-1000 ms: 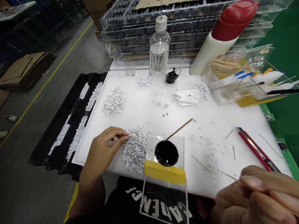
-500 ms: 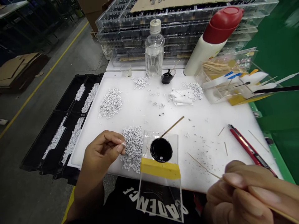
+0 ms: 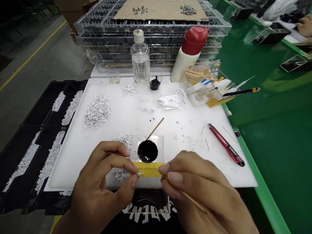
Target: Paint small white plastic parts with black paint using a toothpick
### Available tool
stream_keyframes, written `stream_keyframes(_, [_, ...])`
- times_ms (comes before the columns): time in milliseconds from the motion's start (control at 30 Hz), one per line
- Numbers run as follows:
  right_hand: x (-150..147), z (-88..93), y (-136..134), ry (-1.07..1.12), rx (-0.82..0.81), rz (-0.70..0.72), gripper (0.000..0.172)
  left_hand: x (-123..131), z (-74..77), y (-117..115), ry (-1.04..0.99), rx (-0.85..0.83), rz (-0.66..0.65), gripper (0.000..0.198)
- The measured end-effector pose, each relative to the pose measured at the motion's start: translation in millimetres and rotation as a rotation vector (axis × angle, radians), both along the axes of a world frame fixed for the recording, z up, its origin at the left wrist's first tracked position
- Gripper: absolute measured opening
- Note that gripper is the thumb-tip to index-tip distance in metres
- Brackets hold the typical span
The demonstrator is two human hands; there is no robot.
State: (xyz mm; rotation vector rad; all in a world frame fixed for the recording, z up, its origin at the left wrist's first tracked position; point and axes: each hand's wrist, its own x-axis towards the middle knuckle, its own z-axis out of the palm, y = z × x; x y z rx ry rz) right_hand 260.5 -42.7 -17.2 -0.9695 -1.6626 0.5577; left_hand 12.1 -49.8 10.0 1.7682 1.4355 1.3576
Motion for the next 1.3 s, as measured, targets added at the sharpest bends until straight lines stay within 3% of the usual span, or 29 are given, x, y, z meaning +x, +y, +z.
stream_keyframes(233, [-10.9, 8.0, 10.1, -0.114, 0.070, -0.050, 0.039, 9.6, 0.1, 5.9, 0.075, 0.111, 0.051, 0.020])
stream_keyframes(400, [-14.5, 19.6, 18.8, -0.209, 0.087, 0.010, 0.018, 11.6, -3.1, 8.6, 0.078, 0.121, 0.040, 0.021])
stream_keyframes(600, [-14.6, 17.5, 19.3, -0.207, 0.082, 0.012, 0.028, 0.6, -3.2, 8.9, 0.120, 0.097, -0.046, 0.024])
stream_keyframes(1000, [-16.3, 23.1, 18.7, -0.225, 0.064, 0.000, 0.012, -0.9, -11.5, 5.6, 0.143, 0.088, -0.045, 0.024])
stream_keyframes(1300, [-13.0, 17.0, 19.4, -0.229, 0.069, -0.011, 0.023, -2.8, -12.1, 5.3, 0.151, 0.078, -0.062, 0.025])
